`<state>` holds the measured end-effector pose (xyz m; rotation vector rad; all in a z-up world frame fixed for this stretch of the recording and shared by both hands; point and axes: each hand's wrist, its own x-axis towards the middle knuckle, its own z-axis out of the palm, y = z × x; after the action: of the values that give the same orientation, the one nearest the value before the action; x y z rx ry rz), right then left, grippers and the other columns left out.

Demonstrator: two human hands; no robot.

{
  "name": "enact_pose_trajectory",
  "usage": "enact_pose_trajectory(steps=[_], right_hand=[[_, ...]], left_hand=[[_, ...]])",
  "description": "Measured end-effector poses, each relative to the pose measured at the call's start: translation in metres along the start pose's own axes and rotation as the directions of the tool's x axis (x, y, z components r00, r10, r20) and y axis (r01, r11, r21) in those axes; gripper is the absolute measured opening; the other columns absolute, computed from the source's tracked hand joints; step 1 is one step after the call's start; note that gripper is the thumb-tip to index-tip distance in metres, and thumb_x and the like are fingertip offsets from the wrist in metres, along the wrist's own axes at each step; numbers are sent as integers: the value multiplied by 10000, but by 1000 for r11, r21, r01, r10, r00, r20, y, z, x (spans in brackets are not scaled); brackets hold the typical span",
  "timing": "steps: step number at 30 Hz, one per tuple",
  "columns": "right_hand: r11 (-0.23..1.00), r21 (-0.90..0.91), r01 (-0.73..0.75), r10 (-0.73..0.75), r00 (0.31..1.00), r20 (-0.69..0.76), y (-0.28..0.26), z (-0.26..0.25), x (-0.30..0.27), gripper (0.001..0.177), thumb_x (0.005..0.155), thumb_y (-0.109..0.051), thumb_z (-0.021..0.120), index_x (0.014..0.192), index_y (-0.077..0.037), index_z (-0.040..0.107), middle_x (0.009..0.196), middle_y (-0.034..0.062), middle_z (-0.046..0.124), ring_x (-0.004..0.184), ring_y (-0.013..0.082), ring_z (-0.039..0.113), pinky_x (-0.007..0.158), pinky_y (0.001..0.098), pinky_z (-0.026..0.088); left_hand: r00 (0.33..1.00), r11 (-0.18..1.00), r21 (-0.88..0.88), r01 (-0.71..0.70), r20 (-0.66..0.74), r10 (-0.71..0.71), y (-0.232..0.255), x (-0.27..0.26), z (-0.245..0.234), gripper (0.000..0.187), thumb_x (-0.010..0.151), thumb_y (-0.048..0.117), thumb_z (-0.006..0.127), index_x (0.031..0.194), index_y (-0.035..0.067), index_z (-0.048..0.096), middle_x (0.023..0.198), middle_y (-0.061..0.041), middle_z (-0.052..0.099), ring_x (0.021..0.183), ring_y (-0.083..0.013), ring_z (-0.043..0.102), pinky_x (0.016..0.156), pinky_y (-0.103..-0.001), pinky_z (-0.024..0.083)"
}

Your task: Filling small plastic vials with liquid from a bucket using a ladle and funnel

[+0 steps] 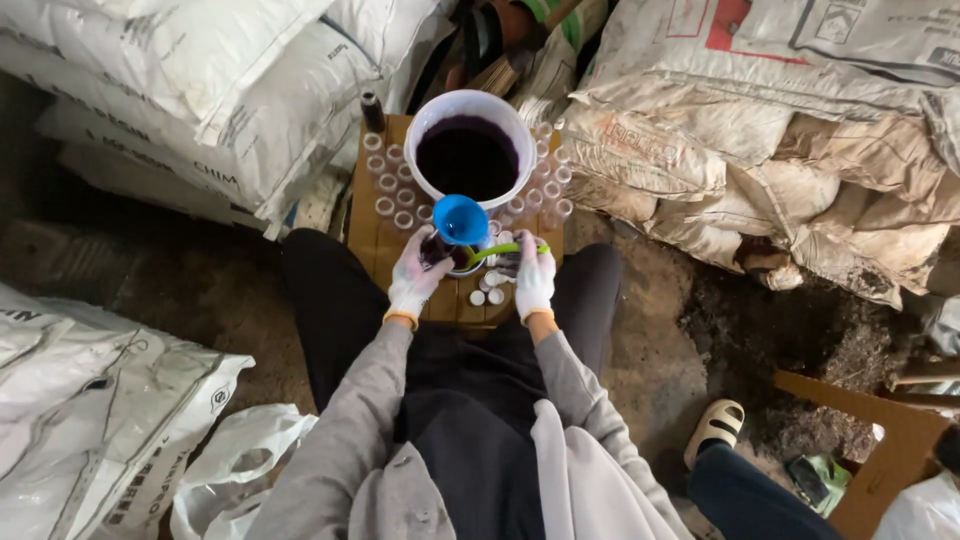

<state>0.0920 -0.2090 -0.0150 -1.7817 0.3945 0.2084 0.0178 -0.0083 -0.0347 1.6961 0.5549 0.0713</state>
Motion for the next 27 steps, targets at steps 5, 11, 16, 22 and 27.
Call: enact_pose_trajectory(steps=[5, 11, 16, 22, 27], right_hand=[[935, 354, 34, -20, 999, -43, -1, 5, -36, 361, 1004, -392, 608, 1172, -84, 694, 991, 225, 732, 832, 278, 731, 717, 401, 630], [909, 341, 240, -274, 960, 56, 25, -14, -41, 270, 1053, -240, 574, 1170, -42, 717, 1026, 187, 733, 818, 234, 735, 728, 377, 640], [894, 141, 425, -442, 889, 123, 14, -16, -63, 224, 1035, -195, 616, 1174, -114, 772, 1094, 159, 758, 961, 224, 729, 891, 414, 599], [736, 107, 669, -673, 706, 219, 25, -13, -53, 189, 957, -85, 714, 1117, -113, 810, 959, 108, 772, 813, 189, 737, 755, 368, 612], [699, -220, 680, -600, 726, 336, 34, -7, -55, 192, 967, -200, 715, 1153, -217, 763, 872, 105, 739, 766, 287, 745, 688, 430, 607]], left_hand=[[998, 995, 73, -62, 8, 61, -18, -4, -8, 667, 801, 300, 856, 1364, 136, 539, 1299, -197, 631, 1222, -379, 614, 1046, -491, 552], [1000, 994, 106, -4, -21, 6, -31, -4, -1, 544, 778, 393, 865, 1183, 165, 582, 1070, -106, 679, 1023, -279, 694, 954, -441, 569], [999, 996, 81, 32, -36, -29, -37, 5, 3, 526, 744, 448, 877, 1109, 188, 600, 950, -63, 694, 900, -216, 733, 860, -400, 591], [999, 997, 54, 49, -13, -48, -48, 14, 5, 532, 778, 417, 880, 1143, 155, 594, 1041, -112, 724, 1005, -285, 715, 871, -426, 585], [993, 990, 81, 114, 22, -116, -30, 16, 1, 605, 813, 421, 860, 1285, 213, 545, 1210, -98, 702, 1137, -273, 685, 901, -437, 599]])
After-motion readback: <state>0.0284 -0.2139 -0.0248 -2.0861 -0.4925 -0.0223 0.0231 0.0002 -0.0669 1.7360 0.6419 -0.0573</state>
